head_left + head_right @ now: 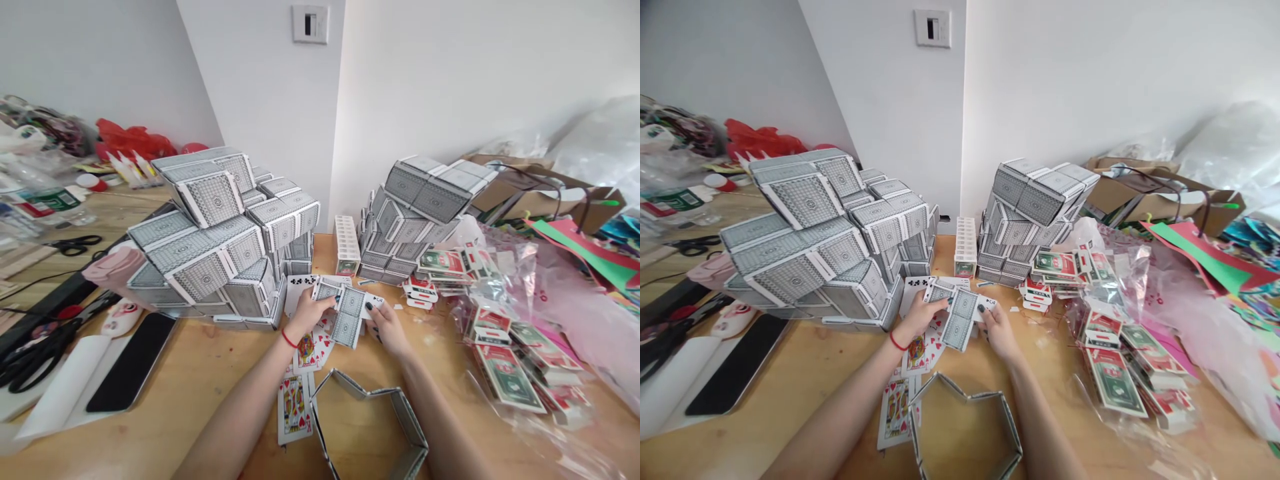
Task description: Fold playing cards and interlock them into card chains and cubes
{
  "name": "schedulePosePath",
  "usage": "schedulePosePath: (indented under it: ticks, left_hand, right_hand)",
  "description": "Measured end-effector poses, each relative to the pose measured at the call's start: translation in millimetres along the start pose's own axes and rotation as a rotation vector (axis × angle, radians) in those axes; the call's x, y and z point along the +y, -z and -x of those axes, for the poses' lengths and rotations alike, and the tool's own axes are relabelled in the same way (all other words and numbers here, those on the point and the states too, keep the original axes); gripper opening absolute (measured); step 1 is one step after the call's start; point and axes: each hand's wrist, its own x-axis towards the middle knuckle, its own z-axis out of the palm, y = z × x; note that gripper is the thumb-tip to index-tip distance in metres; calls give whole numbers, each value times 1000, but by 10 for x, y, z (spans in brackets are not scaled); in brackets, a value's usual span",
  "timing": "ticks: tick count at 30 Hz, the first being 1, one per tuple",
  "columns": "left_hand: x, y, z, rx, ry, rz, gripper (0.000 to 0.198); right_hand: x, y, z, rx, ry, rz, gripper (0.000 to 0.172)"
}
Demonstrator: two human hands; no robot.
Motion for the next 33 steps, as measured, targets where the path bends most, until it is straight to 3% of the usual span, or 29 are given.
schedulePosePath:
  ticks: [12, 19, 27, 33]
  left_hand:
    - [4, -21, 5, -25, 31, 6, 29]
    - [35, -29, 29, -28, -12, -67, 28]
    - [11, -194, 88, -113, 44, -81, 24]
    - [44, -38, 8, -37, 25, -22, 27]
  right_hand:
    - [54, -30, -4, 42, -9, 4, 40]
    - [-1, -35, 19, -28, 5, -1, 29]
    - [-17, -133, 37, 111, 127, 126, 33]
    - [-35, -66, -8, 83, 111, 34, 32]
